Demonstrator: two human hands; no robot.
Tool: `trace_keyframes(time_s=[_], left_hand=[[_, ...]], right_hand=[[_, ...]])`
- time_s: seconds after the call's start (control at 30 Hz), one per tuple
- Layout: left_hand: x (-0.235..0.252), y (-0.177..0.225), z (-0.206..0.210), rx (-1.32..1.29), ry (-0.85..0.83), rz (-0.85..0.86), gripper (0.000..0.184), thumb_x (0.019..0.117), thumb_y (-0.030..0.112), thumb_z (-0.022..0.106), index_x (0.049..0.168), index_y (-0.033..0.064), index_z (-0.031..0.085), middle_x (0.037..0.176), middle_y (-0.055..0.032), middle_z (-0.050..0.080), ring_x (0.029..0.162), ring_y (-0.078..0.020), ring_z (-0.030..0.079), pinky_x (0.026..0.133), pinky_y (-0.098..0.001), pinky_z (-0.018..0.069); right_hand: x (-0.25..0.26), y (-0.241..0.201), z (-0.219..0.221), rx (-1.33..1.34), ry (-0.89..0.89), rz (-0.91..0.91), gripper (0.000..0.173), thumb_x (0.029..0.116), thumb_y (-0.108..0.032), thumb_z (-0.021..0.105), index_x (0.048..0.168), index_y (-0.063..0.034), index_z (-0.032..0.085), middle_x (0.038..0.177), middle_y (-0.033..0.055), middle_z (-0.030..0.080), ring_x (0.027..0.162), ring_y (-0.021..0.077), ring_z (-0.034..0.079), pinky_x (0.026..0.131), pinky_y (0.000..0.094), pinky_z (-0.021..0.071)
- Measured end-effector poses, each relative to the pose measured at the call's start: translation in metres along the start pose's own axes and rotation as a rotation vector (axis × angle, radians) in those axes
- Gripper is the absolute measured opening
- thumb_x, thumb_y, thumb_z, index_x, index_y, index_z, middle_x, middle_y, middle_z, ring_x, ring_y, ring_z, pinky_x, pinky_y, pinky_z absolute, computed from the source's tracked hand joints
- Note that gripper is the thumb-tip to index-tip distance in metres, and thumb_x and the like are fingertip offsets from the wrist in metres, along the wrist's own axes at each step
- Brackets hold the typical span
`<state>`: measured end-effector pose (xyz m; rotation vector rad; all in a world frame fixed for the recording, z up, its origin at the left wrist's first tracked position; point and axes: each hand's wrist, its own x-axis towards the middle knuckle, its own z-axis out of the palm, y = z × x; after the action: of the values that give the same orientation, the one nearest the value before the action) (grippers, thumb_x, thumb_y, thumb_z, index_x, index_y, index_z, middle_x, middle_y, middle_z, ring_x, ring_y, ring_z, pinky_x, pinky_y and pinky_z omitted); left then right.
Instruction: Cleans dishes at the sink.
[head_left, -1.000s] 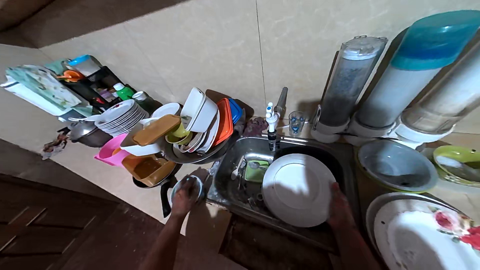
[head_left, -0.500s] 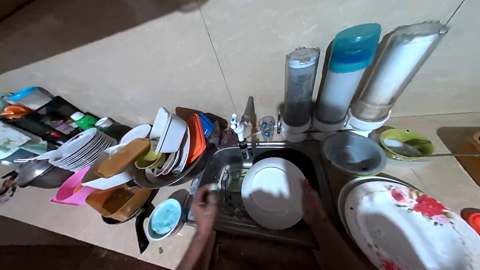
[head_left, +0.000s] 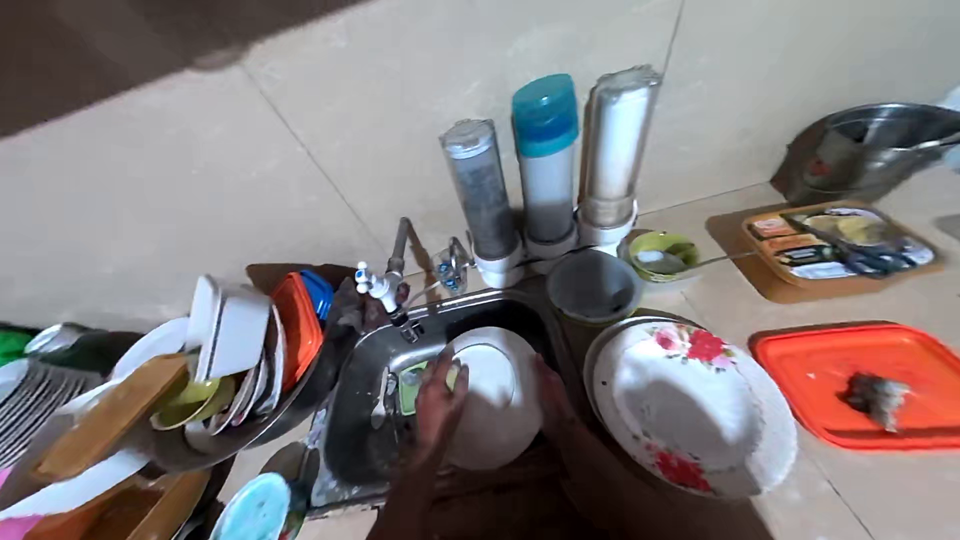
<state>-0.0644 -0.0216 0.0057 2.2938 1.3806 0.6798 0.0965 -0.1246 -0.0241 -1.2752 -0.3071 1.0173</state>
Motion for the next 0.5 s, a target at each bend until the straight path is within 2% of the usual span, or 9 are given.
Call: trace_keyframes(time_s=[0.1, 0.17, 0.23, 0.27, 0.3, 0.33, 0.4, 0.43, 0.5], left_hand=[[-0.058, 0.009, 0.036, -0.006, 0.286, 0.279, 0.049, 0.1028, 0.032, 0.052, 0.132, -0.0048, 0.065, 0.139, -0.0235, 0.063, 0.135, -0.0463, 0.054, 0.115, -0.0596, 0.0405], [-0.070, 0.028, 0.053, -0.017, 0.348, 0.425, 0.056, 0.1041, 0.037, 0.042, 0.128, -0.0078, 0.066, 0.134, -0.0239, 0.066, 0.134, -0.0469, 0.055, 0.116, -0.0588, 0.0386], [-0.069, 0.053, 0.053, -0.215, 0.444, 0.361, 0.053, 0.1038, 0.025, 0.042, 0.131, -0.0172, 0.058, 0.138, -0.0335, 0.059, 0.139, -0.0437, 0.051, 0.120, -0.0504, 0.0376], [-0.065, 0.069, 0.044, -0.403, 0.458, 0.250, 0.055, 0.1047, 0.021, 0.037, 0.138, -0.0226, 0.047, 0.145, -0.0379, 0.050, 0.143, -0.0385, 0.046, 0.122, -0.0434, 0.0344], [-0.058, 0.089, 0.027, -0.593, 0.459, 0.094, 0.055, 0.1072, 0.018, 0.031, 0.146, -0.0204, 0.036, 0.150, -0.0347, 0.045, 0.143, -0.0302, 0.046, 0.120, -0.0372, 0.0359], [-0.050, 0.108, 0.009, -0.779, 0.481, -0.060, 0.052, 0.1106, 0.020, 0.026, 0.150, -0.0126, 0.034, 0.146, -0.0258, 0.051, 0.131, -0.0200, 0.054, 0.111, -0.0317, 0.0442], [-0.041, 0.141, -0.026, -1.174, 0.450, -0.275, 0.050, 0.1130, 0.037, 0.016, 0.139, 0.0092, 0.049, 0.114, -0.0022, 0.067, 0.097, -0.0068, 0.067, 0.082, -0.0278, 0.0588], [-0.044, 0.149, -0.039, -1.340, 0.338, -0.288, 0.054, 0.1116, 0.046, 0.014, 0.135, 0.0152, 0.052, 0.110, 0.0020, 0.070, 0.097, -0.0068, 0.069, 0.081, -0.0303, 0.0608], [-0.052, 0.164, -0.048, -1.507, 0.133, -0.315, 0.053, 0.1112, 0.048, 0.018, 0.125, 0.0171, 0.059, 0.103, 0.0020, 0.073, 0.094, -0.0094, 0.071, 0.080, -0.0333, 0.0620]], right_hand=[[-0.008, -0.007, -0.009, -0.026, 0.065, -0.032, 0.047, 0.1125, -0.031, 0.035, 0.133, 0.0045, 0.059, 0.129, 0.0200, 0.064, 0.117, 0.0204, 0.062, 0.103, 0.0383, 0.0497], [-0.023, -0.018, -0.005, -0.088, 0.020, -0.140, 0.042, 0.1109, -0.022, 0.039, 0.128, 0.0095, 0.061, 0.122, 0.0223, 0.066, 0.112, 0.0206, 0.064, 0.101, 0.0373, 0.0508], [-0.053, -0.038, -0.001, -0.149, -0.091, -0.257, 0.036, 0.1084, -0.019, 0.045, 0.117, 0.0097, 0.065, 0.103, 0.0158, 0.069, 0.094, 0.0117, 0.065, 0.090, 0.0308, 0.0542], [-0.072, -0.052, -0.003, -0.230, -0.150, -0.360, 0.034, 0.1064, -0.018, 0.047, 0.112, 0.0097, 0.067, 0.093, 0.0130, 0.070, 0.086, 0.0091, 0.066, 0.085, 0.0288, 0.0554], [-0.092, -0.069, -0.009, -0.344, -0.223, -0.468, 0.035, 0.1047, -0.017, 0.049, 0.109, 0.0116, 0.068, 0.088, 0.0157, 0.069, 0.082, 0.0146, 0.066, 0.081, 0.0334, 0.0544], [-0.108, -0.083, -0.017, -0.466, -0.299, -0.634, 0.034, 0.1027, -0.016, 0.051, 0.103, 0.0129, 0.068, 0.082, 0.0186, 0.069, 0.078, 0.0216, 0.068, 0.076, 0.0384, 0.0551], [-0.115, -0.089, -0.038, -0.591, -0.442, -1.148, 0.027, 0.0990, -0.018, 0.058, 0.088, 0.0039, 0.068, 0.076, 0.0143, 0.069, 0.071, 0.0221, 0.070, 0.069, 0.0325, 0.0584], [-0.112, -0.092, -0.050, -0.623, -0.525, -1.334, 0.024, 0.0991, -0.019, 0.060, 0.086, -0.0005, 0.067, 0.076, 0.0129, 0.068, 0.071, 0.0226, 0.069, 0.070, 0.0318, 0.0589], [-0.109, -0.099, -0.081, -0.788, -0.593, -1.499, 0.022, 0.0988, -0.023, 0.062, 0.085, -0.0061, 0.066, 0.074, 0.0097, 0.066, 0.070, 0.0232, 0.068, 0.067, 0.0333, 0.0585]])
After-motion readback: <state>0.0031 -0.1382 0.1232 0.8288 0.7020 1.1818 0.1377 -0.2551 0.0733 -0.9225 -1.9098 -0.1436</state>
